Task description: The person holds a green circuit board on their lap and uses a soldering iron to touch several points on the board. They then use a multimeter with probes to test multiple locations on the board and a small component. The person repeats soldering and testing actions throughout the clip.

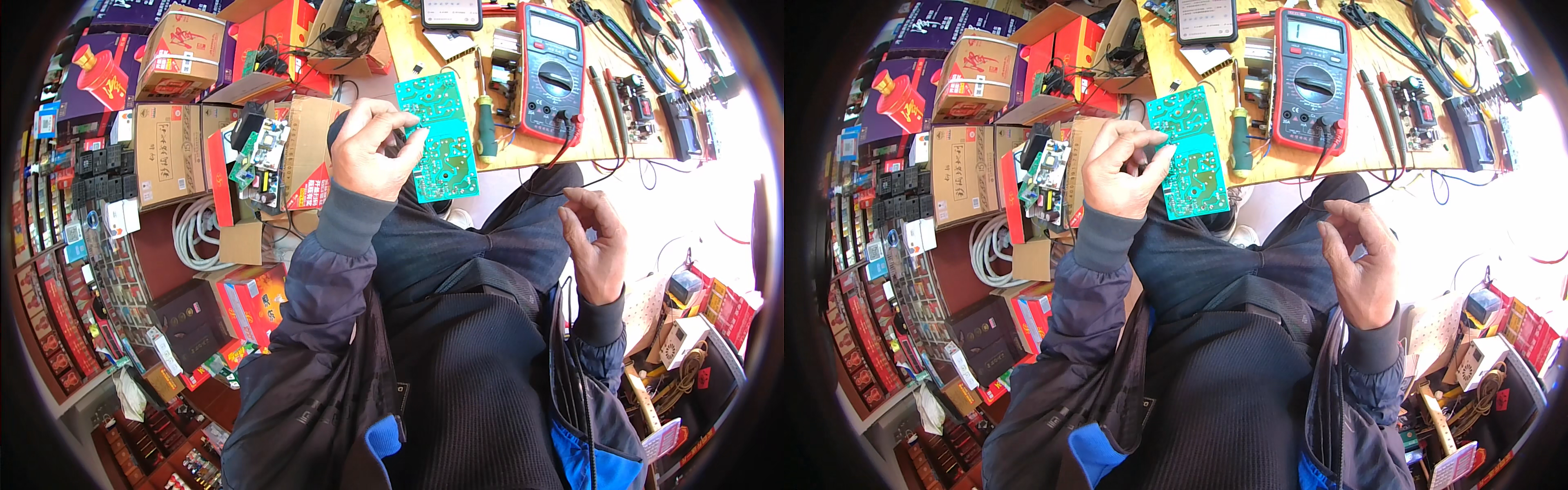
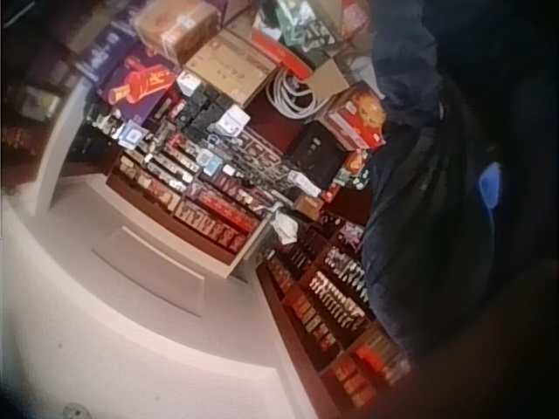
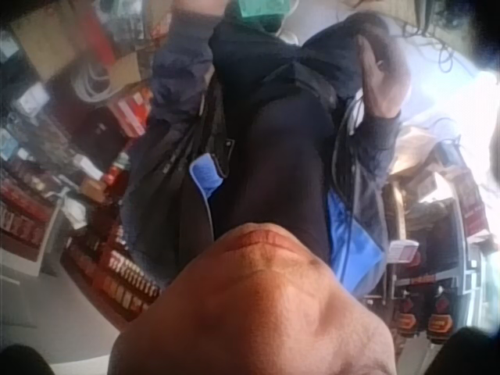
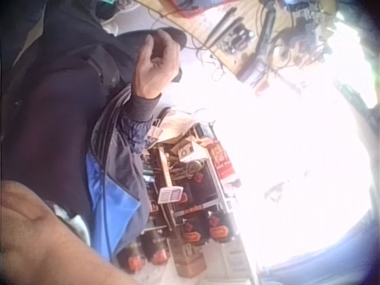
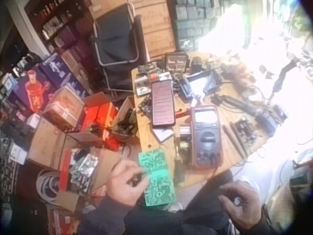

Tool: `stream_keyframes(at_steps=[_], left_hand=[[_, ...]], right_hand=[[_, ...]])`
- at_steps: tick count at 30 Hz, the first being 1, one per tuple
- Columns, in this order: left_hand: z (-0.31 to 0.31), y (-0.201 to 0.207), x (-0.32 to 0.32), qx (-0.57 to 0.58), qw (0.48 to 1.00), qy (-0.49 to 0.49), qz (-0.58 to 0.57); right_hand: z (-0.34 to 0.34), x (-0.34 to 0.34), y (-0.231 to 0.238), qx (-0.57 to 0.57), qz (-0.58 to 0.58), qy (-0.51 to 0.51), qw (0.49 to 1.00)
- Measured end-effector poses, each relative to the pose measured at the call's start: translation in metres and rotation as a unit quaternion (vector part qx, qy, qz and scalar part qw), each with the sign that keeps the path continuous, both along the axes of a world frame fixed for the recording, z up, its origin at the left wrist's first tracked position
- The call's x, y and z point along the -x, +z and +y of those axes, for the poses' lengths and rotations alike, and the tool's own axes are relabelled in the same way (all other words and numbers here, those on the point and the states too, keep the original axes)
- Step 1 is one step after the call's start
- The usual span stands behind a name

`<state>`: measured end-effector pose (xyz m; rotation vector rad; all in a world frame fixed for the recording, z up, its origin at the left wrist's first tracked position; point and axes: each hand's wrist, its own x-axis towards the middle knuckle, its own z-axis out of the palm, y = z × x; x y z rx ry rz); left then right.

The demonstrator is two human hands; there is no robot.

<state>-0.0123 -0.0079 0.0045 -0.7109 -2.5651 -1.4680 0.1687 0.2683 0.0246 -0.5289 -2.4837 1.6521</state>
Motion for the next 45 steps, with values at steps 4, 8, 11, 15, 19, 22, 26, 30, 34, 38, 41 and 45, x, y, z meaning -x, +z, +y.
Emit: stream_keyframes(at_steps=[4,8,11,15,19,22,26,30,34,38,41,45], left_hand=[[0.0005,-0.002,0.0001,0.003,1.0,0.006,0.015],[0.0002,-0.0025,0.0006,0.004,1.0,0.004,0.022],[0.0003,-0.0032,0.0001,0.001,1.0,0.003,0.021],[0.0003,-0.0046,0.0001,-0.019,1.0,0.002,0.013],[-0.0018,-0.004,-0.0011,-0.012,1.0,0.009,0.009],[-0.0023,-0.0023,-0.0034,-0.018,1.0,0.016,0.0],[-0.0004,-0.0001,-0.0063,-0.017,1.0,0.014,0.013],[0.0002,0.0017,-0.0062,0.015,0.999,0.014,0.029],[0.0026,0.0017,-0.0052,-0.006,1.0,0.013,0.021],[0.0037,0.0014,-0.0045,-0.005,1.0,0.012,0.022],[0.0039,0.0,-0.0045,-0.006,1.0,0.013,0.023],[0.0043,-0.0024,-0.0058,-0.001,0.999,0.022,0.036]], right_hand=[[-0.0005,0.0,-0.0012,0.002,-0.001,-0.002,1.0],[0.0005,-0.0006,-0.0022,0.012,-0.01,-0.005,1.0],[0.0005,-0.0012,-0.0029,0.017,-0.015,-0.006,1.0],[0.0014,-0.0012,-0.003,0.011,-0.01,-0.002,1.0],[0.0012,-0.0015,-0.0029,0.01,-0.011,-0.003,1.0],[0.0007,-0.001,-0.0034,0.01,-0.01,-0.003,1.0],[0.0001,-0.0007,-0.0032,0.015,-0.016,-0.006,1.0],[-0.0011,-0.0004,-0.0034,0.011,-0.01,-0.005,1.0],[-0.0014,-0.0009,-0.003,0.013,-0.013,-0.007,1.0],[-0.0011,-0.0007,-0.0031,0.012,-0.014,-0.007,1.0],[-0.0016,0.0,-0.0029,0.014,-0.012,-0.007,1.0],[-0.0033,0.0009,0.0003,0.0,-0.002,0.002,1.0]])
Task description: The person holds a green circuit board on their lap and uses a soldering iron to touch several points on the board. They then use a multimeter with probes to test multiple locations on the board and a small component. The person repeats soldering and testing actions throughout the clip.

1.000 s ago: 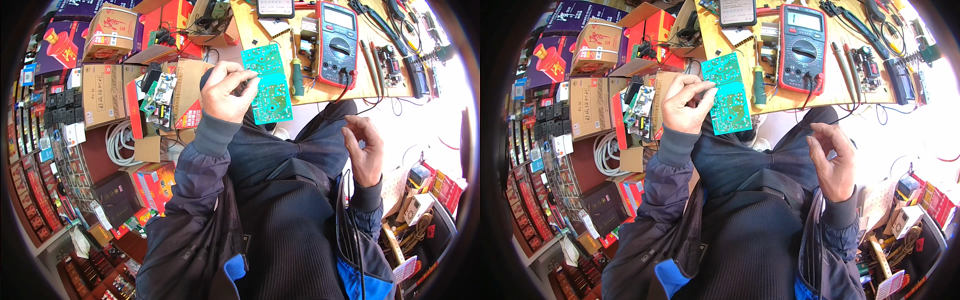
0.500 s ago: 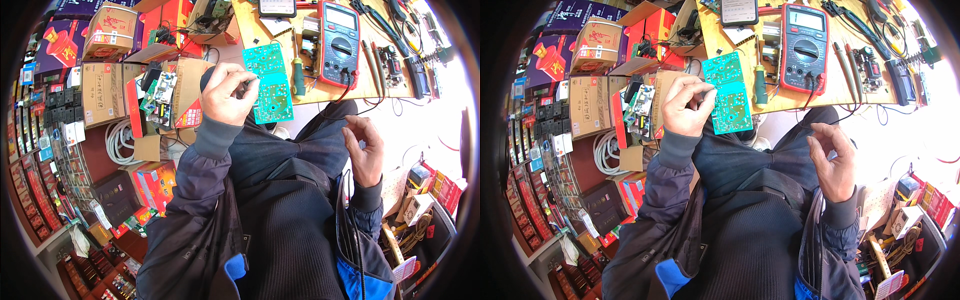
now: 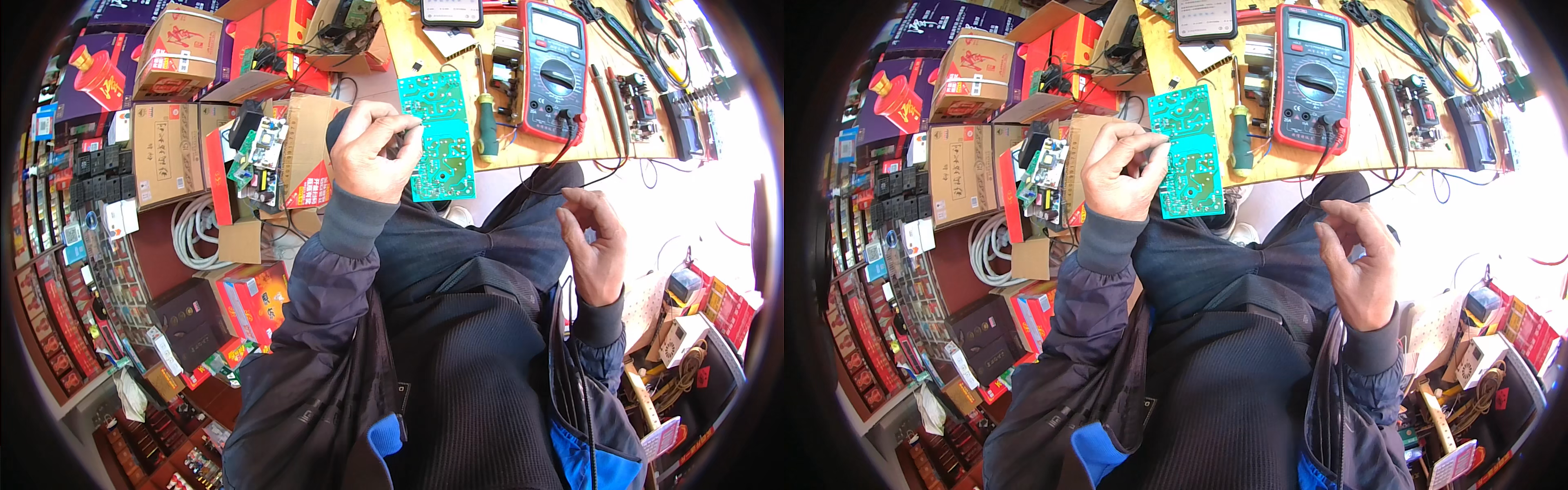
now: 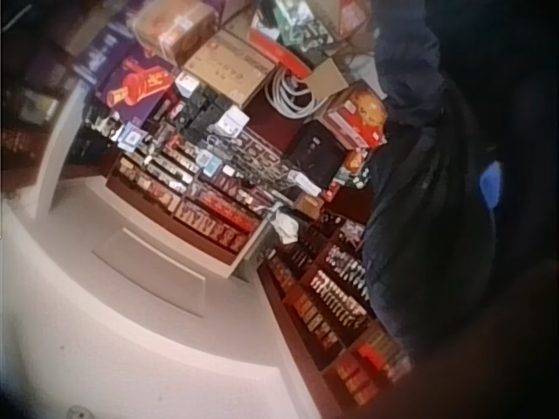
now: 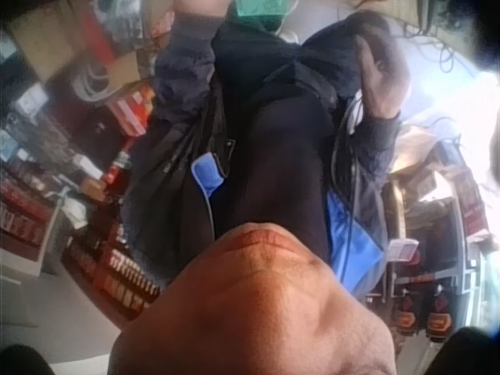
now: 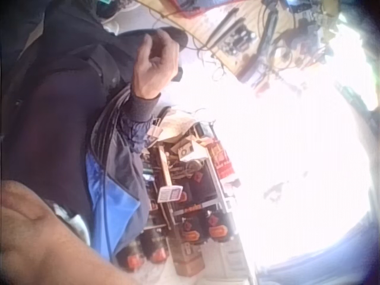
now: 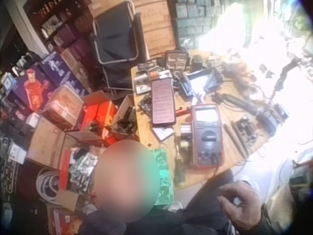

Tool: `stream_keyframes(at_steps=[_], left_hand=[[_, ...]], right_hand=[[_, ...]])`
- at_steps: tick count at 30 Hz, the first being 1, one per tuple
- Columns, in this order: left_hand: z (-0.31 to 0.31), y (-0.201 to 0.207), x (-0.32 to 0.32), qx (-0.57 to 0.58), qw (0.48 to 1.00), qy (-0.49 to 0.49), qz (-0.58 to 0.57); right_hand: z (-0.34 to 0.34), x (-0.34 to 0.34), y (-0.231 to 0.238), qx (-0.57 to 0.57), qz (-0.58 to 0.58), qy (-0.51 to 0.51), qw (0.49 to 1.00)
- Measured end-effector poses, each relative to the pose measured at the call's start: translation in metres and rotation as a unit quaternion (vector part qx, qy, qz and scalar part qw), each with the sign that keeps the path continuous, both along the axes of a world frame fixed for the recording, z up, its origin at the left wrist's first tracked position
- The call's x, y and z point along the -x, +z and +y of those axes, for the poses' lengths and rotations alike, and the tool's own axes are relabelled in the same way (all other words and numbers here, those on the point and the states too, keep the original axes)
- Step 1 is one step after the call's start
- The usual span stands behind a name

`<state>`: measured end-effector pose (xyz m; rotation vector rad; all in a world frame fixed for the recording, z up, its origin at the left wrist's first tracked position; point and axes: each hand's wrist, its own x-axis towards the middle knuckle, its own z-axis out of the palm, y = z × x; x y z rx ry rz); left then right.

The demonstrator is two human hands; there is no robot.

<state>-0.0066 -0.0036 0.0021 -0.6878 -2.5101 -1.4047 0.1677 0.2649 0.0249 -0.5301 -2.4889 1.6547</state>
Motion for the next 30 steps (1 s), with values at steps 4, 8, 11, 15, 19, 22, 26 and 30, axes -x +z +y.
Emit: stream_keyframes(at_steps=[4,8,11,15,19,22,26,30], left_hand=[[0.001,-0.001,0.0,-0.023,1.0,0.002,-0.014],[-0.002,-0.002,-0.001,-0.047,0.998,0.009,-0.037],[-0.004,-0.005,-0.004,-0.081,0.994,0.02,-0.074],[-0.004,-0.01,-0.007,-0.215,0.96,0.047,-0.173],[-0.009,-0.018,-0.015,-0.351,0.884,0.019,-0.309],[-0.023,-0.022,-0.022,-0.294,0.89,0.041,-0.346],[-0.035,-0.027,-0.014,-0.265,0.925,0.035,-0.27],[-0.044,-0.016,-0.016,-0.327,0.891,0.026,-0.313]], right_hand=[[-0.006,0.004,0.005,0.0,0.01,0.003,1.0],[-0.017,0.013,0.015,0.012,0.02,0.01,1.0],[-0.026,0.025,0.026,-0.023,0.044,0.048,0.998],[-0.045,0.046,0.036,-0.056,0.077,0.064,0.993],[-0.053,0.056,0.038,-0.063,0.064,0.071,0.993],[-0.047,0.055,0.037,-0.086,0.037,0.063,0.994],[-0.011,0.041,0.044,-0.112,-0.013,-0.04,0.993],[0.032,0.041,0.045,-0.159,0.019,-0.144,0.977]])
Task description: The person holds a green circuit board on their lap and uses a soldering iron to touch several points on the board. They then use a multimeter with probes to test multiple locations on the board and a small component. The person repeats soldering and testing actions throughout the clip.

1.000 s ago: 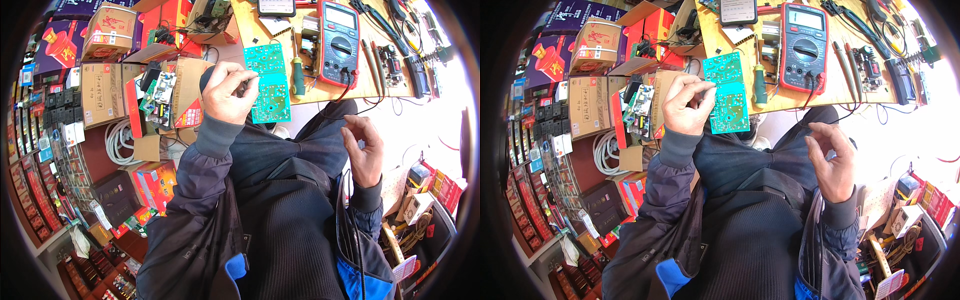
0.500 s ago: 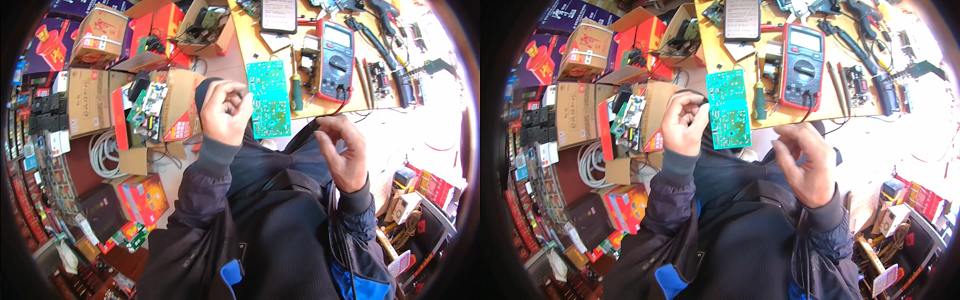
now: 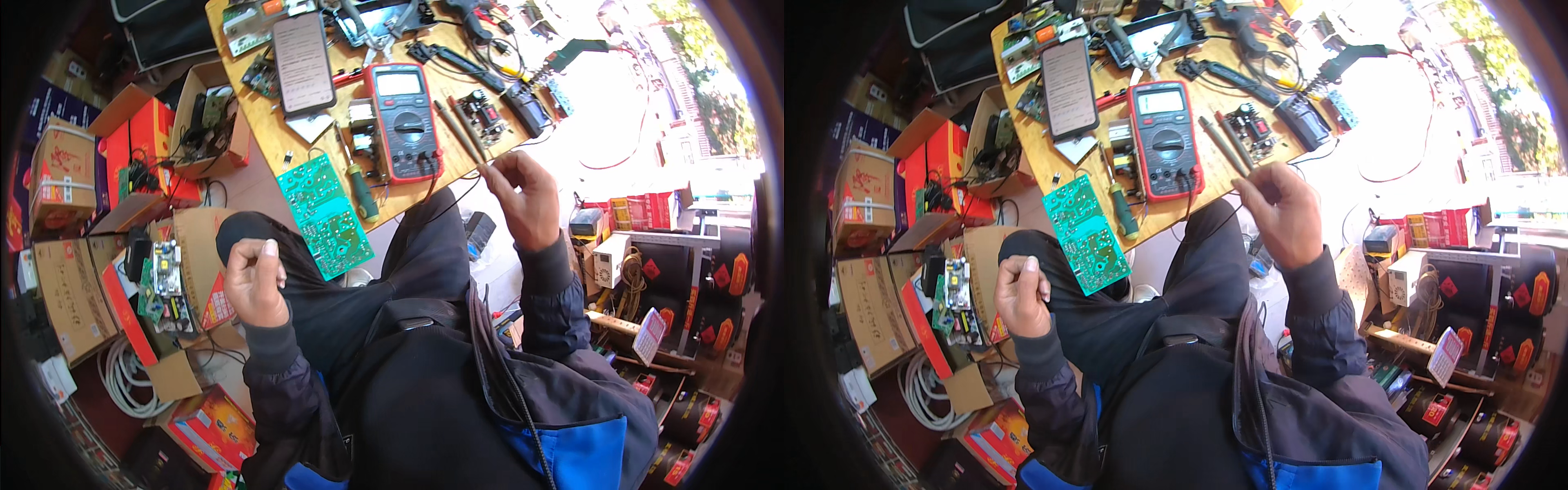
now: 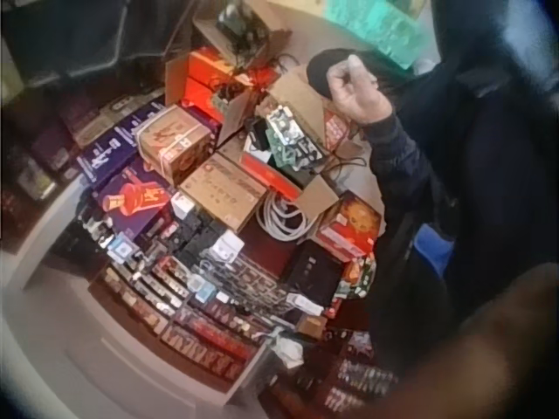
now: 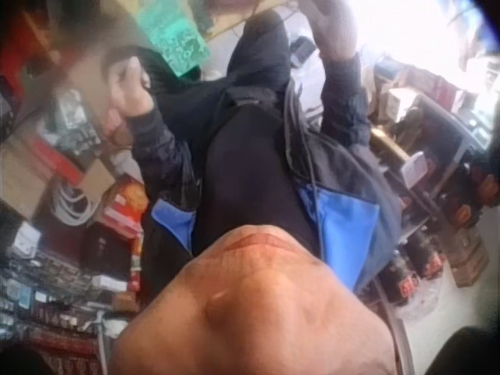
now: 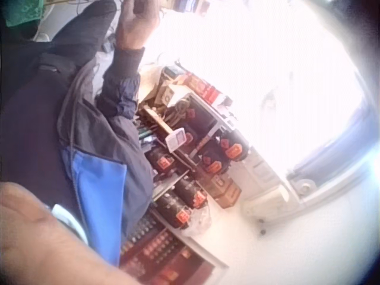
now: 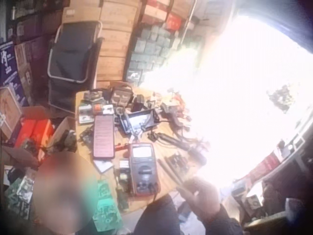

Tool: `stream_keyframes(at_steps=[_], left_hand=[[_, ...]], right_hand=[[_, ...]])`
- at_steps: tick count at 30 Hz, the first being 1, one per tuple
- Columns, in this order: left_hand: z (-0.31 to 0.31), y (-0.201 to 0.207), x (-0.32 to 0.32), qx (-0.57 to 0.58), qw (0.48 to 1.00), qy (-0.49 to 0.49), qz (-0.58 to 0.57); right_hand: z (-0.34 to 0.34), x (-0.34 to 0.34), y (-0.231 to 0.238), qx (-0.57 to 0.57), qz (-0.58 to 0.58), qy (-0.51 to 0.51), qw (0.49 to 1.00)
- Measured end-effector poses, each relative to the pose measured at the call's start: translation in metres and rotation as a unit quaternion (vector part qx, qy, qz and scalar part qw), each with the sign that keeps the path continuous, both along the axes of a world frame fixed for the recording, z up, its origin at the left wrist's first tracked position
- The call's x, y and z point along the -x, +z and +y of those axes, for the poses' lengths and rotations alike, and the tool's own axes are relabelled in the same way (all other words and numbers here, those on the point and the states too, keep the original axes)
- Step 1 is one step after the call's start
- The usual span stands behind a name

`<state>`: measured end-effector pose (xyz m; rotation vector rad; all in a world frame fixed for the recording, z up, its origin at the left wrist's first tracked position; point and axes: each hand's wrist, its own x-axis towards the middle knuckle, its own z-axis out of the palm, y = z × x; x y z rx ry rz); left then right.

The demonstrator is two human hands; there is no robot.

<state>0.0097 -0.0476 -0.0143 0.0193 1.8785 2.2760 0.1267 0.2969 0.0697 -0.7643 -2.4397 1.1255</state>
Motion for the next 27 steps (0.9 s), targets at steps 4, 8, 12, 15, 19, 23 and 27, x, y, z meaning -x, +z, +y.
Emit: stream_keyframes(at_steps=[4,8,12,15,19,23,27], left_hand=[[-0.003,0.004,0.004,0.0,1.0,-0.007,0.029],[-0.005,0.0,0.002,0.007,0.997,-0.004,0.071],[-0.008,0.0,-0.004,0.023,0.997,0.004,0.075],[-0.006,0.003,-0.007,0.024,0.997,0.009,0.072],[0.002,0.008,-0.01,0.009,0.997,0.001,0.08],[0.004,0.015,-0.014,0.035,0.998,0.01,0.058],[0.003,0.015,-0.014,0.034,0.995,0.013,0.088]], right_hand=[[0.031,0.016,-0.015,-0.027,-0.013,-0.008,1.0],[0.038,0.033,-0.038,-0.099,-0.039,0.02,0.994],[0.04,0.048,-0.061,-0.174,-0.036,0.044,0.983],[0.044,0.053,-0.072,-0.184,-0.035,0.041,0.981],[0.046,0.057,-0.077,-0.183,-0.034,0.03,0.982],[0.046,0.05,-0.066,-0.15,-0.017,0.04,0.988],[0.054,0.029,-0.049,-0.101,0.009,0.029,0.994]])
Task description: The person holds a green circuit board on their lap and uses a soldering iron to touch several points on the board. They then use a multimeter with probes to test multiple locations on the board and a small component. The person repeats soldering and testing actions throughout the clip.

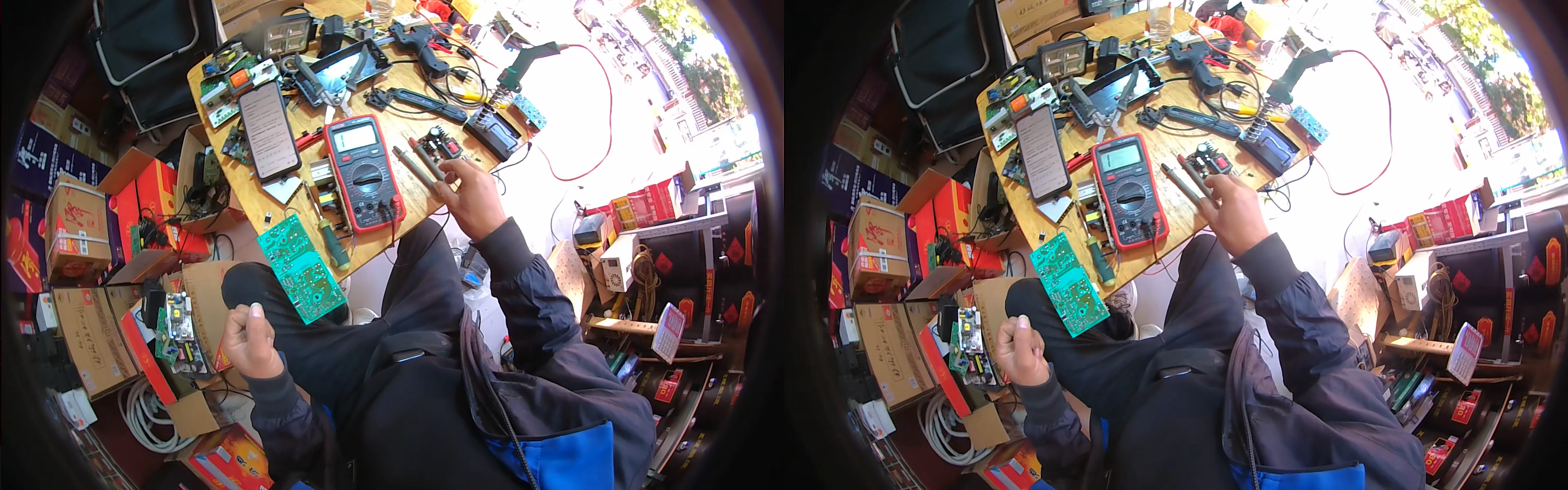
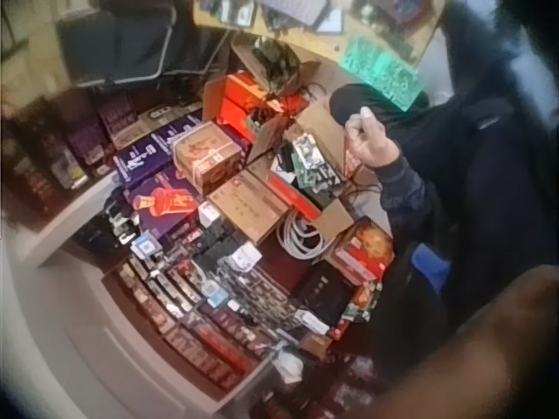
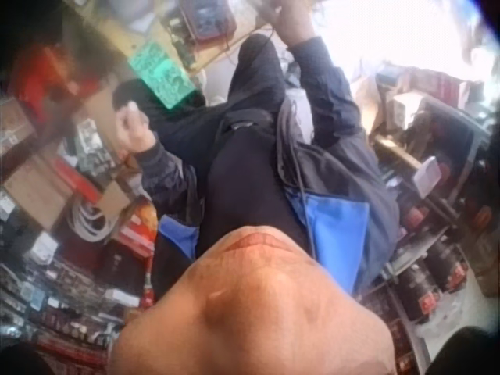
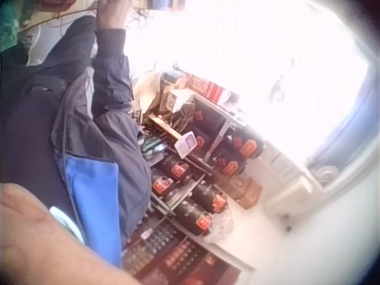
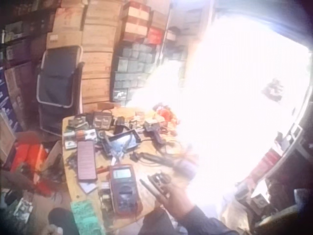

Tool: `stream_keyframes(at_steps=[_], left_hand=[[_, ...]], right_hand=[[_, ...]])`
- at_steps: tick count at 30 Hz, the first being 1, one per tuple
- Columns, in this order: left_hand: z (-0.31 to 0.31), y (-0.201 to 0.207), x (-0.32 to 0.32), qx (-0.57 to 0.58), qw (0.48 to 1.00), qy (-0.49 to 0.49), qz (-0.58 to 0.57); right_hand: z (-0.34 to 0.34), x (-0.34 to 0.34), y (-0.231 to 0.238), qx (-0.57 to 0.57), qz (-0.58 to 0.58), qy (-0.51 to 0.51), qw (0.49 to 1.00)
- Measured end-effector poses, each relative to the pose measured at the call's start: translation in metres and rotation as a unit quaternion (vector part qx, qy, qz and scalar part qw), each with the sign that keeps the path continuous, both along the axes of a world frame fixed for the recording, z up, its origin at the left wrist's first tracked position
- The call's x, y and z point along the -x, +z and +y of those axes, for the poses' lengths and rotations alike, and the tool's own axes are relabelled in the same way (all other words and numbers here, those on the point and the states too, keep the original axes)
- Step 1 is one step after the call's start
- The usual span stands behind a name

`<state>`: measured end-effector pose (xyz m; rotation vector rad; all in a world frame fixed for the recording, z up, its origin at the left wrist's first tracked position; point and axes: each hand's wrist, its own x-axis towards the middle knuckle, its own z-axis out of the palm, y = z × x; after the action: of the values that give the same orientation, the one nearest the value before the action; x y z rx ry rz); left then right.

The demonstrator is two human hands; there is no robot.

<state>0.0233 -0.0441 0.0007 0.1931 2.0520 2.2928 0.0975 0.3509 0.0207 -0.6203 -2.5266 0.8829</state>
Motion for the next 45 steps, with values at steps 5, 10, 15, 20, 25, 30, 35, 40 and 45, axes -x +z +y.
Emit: stream_keyframes(at_steps=[5,10,15,20,25,30,35,40,45], left_hand=[[-0.002,0.0,0.001,-0.003,1.0,0.007,-0.002],[0.003,0.0,0.0,-0.002,1.0,0.008,0.003],[0.003,0.001,-0.001,0.008,1.0,0.013,0.006],[0.0,0.003,-0.003,0.028,0.999,0.031,-0.009],[0.001,0.004,0.0,0.01,1.0,0.021,-0.007],[0.0,0.002,0.0,0.009,1.0,0.012,0.015],[-0.003,0.003,-0.004,0.0,1.0,0.027,-0.012],[-0.004,0.003,-0.003,0.001,0.999,0.027,-0.033],[-0.004,0.002,-0.004,-0.023,0.998,0.027,-0.047]], right_hand=[[0.028,-0.02,0.02,0.051,0.005,-0.12,0.991],[0.069,-0.027,0.053,0.132,0.115,-0.161,0.971],[0.082,-0.023,0.083,0.156,0.194,-0.127,0.96],[0.061,-0.019,0.082,0.158,0.12,-0.102,0.975],[0.021,-0.013,0.037,0.152,-0.034,-0.026,0.988],[0.002,-0.008,0.008,0.045,-0.062,0.007,0.997],[-0.005,-0.002,0.009,0.039,-0.083,0.001,0.996],[-0.024,0.001,0.041,0.015,-0.041,0.031,0.999],[-0.078,-0.01,0.071,0.077,-0.031,0.134,0.988]])
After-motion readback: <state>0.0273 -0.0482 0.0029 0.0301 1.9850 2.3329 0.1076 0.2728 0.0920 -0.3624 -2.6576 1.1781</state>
